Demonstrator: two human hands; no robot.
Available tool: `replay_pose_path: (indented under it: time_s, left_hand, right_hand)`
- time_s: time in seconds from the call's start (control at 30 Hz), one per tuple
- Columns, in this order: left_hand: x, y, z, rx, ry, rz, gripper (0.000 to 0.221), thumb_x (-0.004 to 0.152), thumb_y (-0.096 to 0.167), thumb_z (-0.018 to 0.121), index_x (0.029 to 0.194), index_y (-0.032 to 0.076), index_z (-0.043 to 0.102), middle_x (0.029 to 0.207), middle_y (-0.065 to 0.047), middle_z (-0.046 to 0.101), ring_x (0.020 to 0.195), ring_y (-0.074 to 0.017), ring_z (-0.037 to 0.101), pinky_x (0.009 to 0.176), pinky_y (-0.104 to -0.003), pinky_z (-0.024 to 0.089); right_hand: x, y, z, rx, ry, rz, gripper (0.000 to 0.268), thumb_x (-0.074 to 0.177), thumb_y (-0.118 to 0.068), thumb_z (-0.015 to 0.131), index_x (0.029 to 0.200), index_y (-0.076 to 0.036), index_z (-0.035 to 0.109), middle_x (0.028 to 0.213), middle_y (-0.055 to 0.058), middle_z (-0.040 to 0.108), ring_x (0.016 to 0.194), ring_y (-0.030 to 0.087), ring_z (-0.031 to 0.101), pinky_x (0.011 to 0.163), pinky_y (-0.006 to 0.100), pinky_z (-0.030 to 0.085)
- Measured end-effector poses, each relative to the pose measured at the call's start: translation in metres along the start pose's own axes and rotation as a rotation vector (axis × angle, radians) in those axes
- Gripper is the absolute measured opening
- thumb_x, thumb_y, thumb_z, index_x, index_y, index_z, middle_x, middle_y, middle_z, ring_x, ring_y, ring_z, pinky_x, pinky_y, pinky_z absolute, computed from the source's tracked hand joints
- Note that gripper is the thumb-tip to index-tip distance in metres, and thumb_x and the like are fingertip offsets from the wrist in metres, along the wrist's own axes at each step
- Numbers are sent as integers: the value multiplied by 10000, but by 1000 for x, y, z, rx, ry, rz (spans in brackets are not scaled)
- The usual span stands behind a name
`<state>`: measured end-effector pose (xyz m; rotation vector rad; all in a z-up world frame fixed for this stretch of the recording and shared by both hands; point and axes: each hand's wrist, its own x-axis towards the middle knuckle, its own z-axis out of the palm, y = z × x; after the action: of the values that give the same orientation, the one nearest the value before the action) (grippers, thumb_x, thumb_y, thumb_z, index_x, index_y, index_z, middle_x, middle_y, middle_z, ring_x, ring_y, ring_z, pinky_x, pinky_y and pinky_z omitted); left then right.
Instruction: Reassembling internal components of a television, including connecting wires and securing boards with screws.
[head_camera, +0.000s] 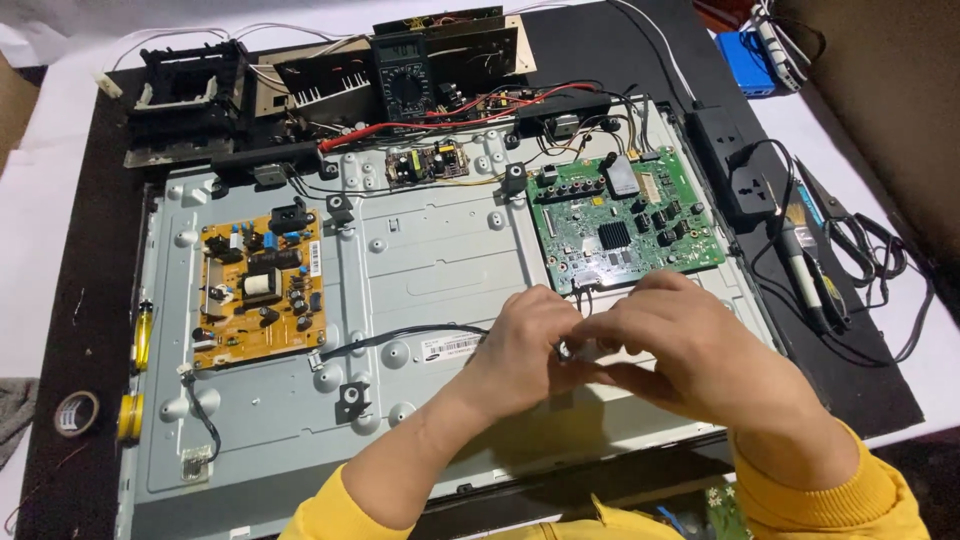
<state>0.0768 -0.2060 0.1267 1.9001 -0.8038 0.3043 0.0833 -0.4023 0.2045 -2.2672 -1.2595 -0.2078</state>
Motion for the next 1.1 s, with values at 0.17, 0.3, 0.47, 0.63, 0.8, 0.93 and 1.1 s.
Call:
replay_pose_path:
  time_s: [0.17, 0.3, 0.47, 0.63, 0.8, 0.93, 1.1]
  left_hand:
    - [1, 5, -7, 2, -50, -4, 216, 751, 264, 857, 854, 133, 720, 727, 54, 632, 784, -144, 543, 829, -297, 451]
    - [-2, -13, 1, 33, -20, 93, 271, 754, 275, 861, 725, 112, 646, 674, 9, 627, 695, -167, 534, 746, -308, 441]
    - [-6, -20, 3, -62, -38, 55, 248, 746, 253, 874, 849, 132, 683, 767, 35, 660, 774, -195, 566, 784, -323, 456]
    - [-7, -25, 8, -102, -13, 8, 269, 729, 285, 878, 871, 132, 709, 811, 20, 659, 806, -185, 589, 830, -320, 464]
    - [-7, -27, 9, -229, -39, 58, 338, 799, 371, 825, 959, 88, 732, 820, -26, 664, 854, -203, 579, 823, -327, 469]
    - [-12, -45, 12, -341, -206, -34, 280, 907, 308, 716, 1025, 54, 711, 977, -95, 682, 1004, -250, 596, 889, -382, 473]
    - [-13, -74, 29, -316, -236, -40, 41, 932, 52, 683, 962, 73, 701, 936, -82, 650, 970, -206, 571, 887, -317, 438]
  right_hand:
    - [4, -7, -1, -97, 47, -23, 317, 738, -259, 850, 991, -130, 711, 730, -56, 697, 624, 105, 609, 691, 290, 474]
    - [5, 0, -2, -119, 47, -86, 296, 725, -212, 830, 994, -137, 735, 743, -28, 634, 628, 170, 560, 679, 320, 477]
    - [6, 3, -3, -46, -5, -35, 307, 732, -182, 791, 1038, -187, 765, 779, -88, 753, 570, 123, 601, 671, 291, 463]
    - [5, 2, -2, -103, 19, 31, 239, 748, -189, 801, 983, -194, 757, 806, -77, 737, 649, 152, 623, 662, 299, 493]
    - [5, 4, -9, -110, -79, -8, 226, 789, -178, 793, 1014, -181, 807, 755, -52, 676, 638, 149, 619, 630, 314, 494]
    - [11, 2, -17, -7, -148, 84, 238, 807, -137, 774, 1034, -195, 815, 836, -35, 742, 696, 108, 716, 597, 282, 593]
    - [17, 1, -24, 36, -258, 130, 358, 814, -114, 789, 1154, -223, 811, 849, -27, 728, 718, 93, 731, 640, 269, 608]
